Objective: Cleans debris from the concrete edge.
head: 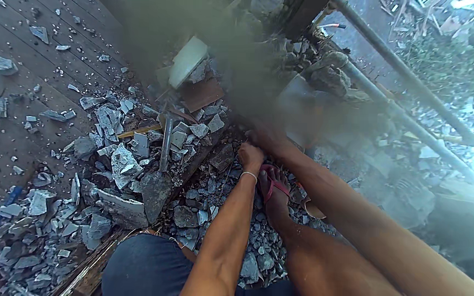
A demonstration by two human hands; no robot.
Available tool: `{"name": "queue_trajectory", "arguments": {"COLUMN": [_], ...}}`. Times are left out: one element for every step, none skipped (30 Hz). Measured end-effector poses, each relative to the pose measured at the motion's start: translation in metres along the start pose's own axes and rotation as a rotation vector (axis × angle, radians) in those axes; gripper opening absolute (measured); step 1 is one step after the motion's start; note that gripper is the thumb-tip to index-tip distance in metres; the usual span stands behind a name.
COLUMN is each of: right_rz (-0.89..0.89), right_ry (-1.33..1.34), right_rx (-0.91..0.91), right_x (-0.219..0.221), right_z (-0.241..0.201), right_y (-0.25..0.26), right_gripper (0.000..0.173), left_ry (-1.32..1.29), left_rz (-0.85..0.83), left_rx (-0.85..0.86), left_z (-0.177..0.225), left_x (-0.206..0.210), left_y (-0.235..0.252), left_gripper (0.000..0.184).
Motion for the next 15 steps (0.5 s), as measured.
{"name": "queue_trajectory", "arguments": {"right_rz": [-0.039,-0.084,-0.103,-0.099,-0.096,-0.096,-0.101,-0.099,-0.086,-0.067,-0.039,0.004,0.07,0.137,0.173], "right_ry": [0.016,0.037,0.053,0.049,0.037,0.021,0.004,-0.007,-0.001,0.02,0.065,0.127,0.199,0.284,0.38], "right_rx": [0.05,0.114,0.157,0.174,0.18,0.186,0.195,0.206,0.209,0.204,0.189,0.152,0.096,0.066,0.109], "right_x": [0.002,0.005,0.006,0.006,0.008,0.011,0.014,0.015,0.01,0.004,-0.003,-0.014,-0.025,-0.034,-0.032], "right_z": [0.0,0.001,0.003,0.005,0.007,0.008,0.008,0.008,0.008,0.009,0.009,0.005,-0.002,-0.006,-0.004], "right_y": [0.008,0.013,0.017,0.023,0.028,0.032,0.036,0.039,0.042,0.04,0.033,0.017,-0.005,-0.03,-0.058], "right_gripper": [0.043,0.047,0.05,0.053,0.055,0.057,0.059,0.062,0.062,0.06,0.059,0.058,0.051,0.043,0.037], "left_ry": [-0.038,-0.073,-0.106,-0.133,-0.167,-0.207,-0.243,-0.278,-0.326,-0.375,-0.4,-0.392,-0.379,-0.358,-0.323], "left_rz": [-0.003,-0.002,0.006,0.011,0.011,0.01,0.009,0.02,0.027,0.022,0.001,-0.024,-0.048,-0.082,-0.131], "left_rx": [0.017,0.032,0.035,0.026,0.01,-0.006,-0.021,-0.041,-0.055,-0.057,-0.038,0.001,0.055,0.119,0.189], "left_z": [0.001,0.001,0.002,0.003,0.005,0.005,0.004,0.003,0.002,0.0,-0.002,-0.005,-0.006,-0.006,-0.008], "left_x": [0.0,0.001,0.002,0.002,0.003,0.005,0.008,0.011,0.014,0.019,0.021,0.021,0.018,0.014,0.013], "left_y": [-0.002,-0.005,-0.007,-0.007,-0.007,-0.007,-0.007,-0.004,0.0,0.003,0.005,0.005,0.006,0.007,0.005], "left_gripper": [0.021,0.023,0.025,0.026,0.026,0.026,0.026,0.026,0.026,0.027,0.026,0.024,0.021,0.019,0.018]}}
Point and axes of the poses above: each hand's wrist, its own y-axis towards the middle knuckle, its own x-axis out of the palm, z = x × y, the point moved 10 cm from there along y, towards the middle knuckle, and after that the axes turned 15 degrees about y, right-handed, at the moved point
